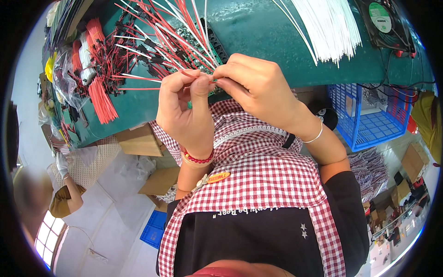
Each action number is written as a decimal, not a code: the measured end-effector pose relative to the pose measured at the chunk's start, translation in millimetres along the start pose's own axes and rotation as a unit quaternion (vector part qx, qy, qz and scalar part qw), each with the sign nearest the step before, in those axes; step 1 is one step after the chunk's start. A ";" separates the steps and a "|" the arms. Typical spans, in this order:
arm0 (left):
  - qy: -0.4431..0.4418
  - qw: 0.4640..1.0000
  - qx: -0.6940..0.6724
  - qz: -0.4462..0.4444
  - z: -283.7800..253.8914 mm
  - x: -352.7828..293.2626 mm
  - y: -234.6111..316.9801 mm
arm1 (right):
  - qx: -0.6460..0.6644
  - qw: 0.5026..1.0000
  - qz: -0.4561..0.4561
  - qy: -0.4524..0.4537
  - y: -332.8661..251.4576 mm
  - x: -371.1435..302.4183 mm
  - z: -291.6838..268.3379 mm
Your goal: Insert red and white wires into a circuit board to assemble a lighting component.
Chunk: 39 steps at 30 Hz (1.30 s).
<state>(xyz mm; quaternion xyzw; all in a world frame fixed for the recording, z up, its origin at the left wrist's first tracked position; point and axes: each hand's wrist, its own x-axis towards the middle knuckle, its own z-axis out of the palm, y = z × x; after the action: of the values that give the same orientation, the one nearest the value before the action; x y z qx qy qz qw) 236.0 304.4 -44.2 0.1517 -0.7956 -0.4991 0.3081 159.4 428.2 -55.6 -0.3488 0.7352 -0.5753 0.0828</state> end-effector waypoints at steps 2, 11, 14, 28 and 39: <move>0.005 1.000 0.007 0.008 -0.8 0.6 -0.1 | -0.014 1.000 -0.012 0.005 -1.5 1.0 -1.0; -0.005 1.000 0.017 0.000 -2.7 1.8 0.4 | -0.058 0.995 0.070 0.052 6.1 -5.1 -19.2; 0.000 1.000 0.013 0.004 -2.2 2.5 0.5 | -0.059 0.994 0.076 0.055 9.4 -8.4 -20.5; -0.005 1.000 0.021 0.019 -1.8 0.5 -0.2 | -0.067 0.993 0.074 0.069 16.0 -10.6 -26.1; -0.017 0.999 0.036 0.031 -3.1 1.2 -0.7 | -0.068 0.992 0.081 0.072 18.5 -13.4 -26.7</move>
<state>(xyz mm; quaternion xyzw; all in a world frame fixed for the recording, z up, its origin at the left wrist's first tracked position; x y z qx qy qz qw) 237.1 301.2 -43.4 0.1291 -0.8226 -0.4629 0.3040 147.6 459.2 -67.4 -0.2501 0.8028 -0.5387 0.0518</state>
